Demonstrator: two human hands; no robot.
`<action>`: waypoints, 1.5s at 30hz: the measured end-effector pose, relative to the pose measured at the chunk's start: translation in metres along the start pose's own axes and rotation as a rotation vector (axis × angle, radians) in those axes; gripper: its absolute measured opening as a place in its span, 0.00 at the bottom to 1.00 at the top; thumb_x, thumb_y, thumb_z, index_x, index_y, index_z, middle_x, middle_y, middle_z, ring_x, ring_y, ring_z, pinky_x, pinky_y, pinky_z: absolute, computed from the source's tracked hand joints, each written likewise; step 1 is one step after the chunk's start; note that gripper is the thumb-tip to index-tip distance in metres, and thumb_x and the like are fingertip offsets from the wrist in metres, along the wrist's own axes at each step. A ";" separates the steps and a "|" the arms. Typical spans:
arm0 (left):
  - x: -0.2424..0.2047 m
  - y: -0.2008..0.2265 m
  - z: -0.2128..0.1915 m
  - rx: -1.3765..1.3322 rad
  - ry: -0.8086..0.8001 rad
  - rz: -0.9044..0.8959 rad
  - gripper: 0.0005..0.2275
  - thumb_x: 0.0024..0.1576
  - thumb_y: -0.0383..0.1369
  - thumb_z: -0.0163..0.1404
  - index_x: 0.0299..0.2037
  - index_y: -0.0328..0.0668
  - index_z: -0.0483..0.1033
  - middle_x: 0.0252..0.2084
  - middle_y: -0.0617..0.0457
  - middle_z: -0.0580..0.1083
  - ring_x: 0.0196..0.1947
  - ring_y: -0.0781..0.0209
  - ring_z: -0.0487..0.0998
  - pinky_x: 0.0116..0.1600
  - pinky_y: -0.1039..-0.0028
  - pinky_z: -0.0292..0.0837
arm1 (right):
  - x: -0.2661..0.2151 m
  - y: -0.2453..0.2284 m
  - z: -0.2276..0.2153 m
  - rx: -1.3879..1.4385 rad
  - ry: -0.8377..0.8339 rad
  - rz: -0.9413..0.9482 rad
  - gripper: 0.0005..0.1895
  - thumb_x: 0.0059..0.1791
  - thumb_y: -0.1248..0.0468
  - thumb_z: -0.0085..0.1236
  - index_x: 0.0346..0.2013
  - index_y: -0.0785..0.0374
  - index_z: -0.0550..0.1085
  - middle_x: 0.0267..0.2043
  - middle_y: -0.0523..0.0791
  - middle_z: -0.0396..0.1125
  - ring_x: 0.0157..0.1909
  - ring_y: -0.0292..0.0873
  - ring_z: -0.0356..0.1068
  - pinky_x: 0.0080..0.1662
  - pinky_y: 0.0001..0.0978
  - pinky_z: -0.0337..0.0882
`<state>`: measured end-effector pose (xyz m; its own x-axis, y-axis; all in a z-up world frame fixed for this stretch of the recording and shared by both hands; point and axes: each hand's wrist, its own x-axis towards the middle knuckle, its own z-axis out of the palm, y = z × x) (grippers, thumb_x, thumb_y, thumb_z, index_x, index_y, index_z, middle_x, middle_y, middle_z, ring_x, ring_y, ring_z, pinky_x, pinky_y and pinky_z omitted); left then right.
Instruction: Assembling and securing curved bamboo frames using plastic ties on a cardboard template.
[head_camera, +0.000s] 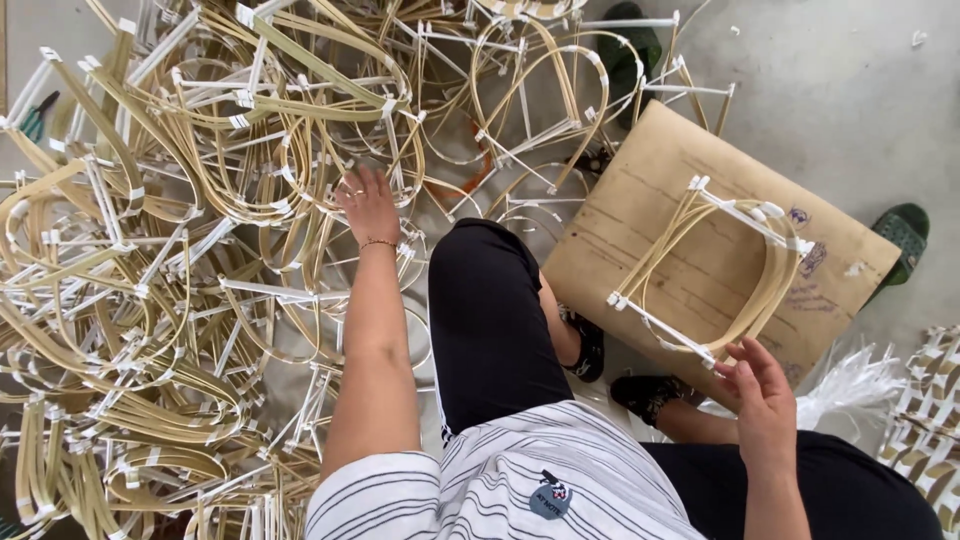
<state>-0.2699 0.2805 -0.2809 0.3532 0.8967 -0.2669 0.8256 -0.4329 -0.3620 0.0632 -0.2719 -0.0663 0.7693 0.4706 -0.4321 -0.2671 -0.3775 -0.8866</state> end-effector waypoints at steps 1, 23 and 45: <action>0.003 -0.003 0.002 0.181 0.091 0.059 0.27 0.64 0.35 0.40 0.75 0.41 0.55 0.78 0.44 0.47 0.77 0.34 0.45 0.71 0.36 0.36 | -0.002 0.006 -0.002 -0.004 0.006 -0.004 0.22 0.60 0.64 0.44 0.70 0.65 0.65 0.61 0.46 0.67 0.54 0.39 0.70 0.53 0.30 0.70; -0.009 -0.005 -0.112 0.377 -0.156 0.613 0.14 0.63 0.40 0.43 0.47 0.53 0.84 0.45 0.52 0.81 0.50 0.54 0.82 0.75 0.50 0.49 | -0.009 0.043 -0.028 0.085 -0.205 0.127 0.23 0.54 0.61 0.50 0.64 0.61 0.71 0.54 0.43 0.72 0.52 0.38 0.70 0.54 0.31 0.70; -0.238 0.168 -0.390 -2.224 -0.863 0.822 0.17 0.70 0.40 0.43 0.30 0.41 0.69 0.22 0.57 0.66 0.21 0.68 0.64 0.27 0.78 0.60 | -0.014 -0.047 -0.005 0.187 -0.107 -0.460 0.24 0.61 0.52 0.38 0.64 0.65 0.68 0.35 0.38 0.59 0.39 0.32 0.59 0.45 0.24 0.62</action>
<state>-0.0439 0.0301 0.0705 0.9599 0.2448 -0.1366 -0.0571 0.6477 0.7598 0.0680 -0.2652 -0.0179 0.7705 0.6375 0.0047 -0.0213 0.0331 -0.9992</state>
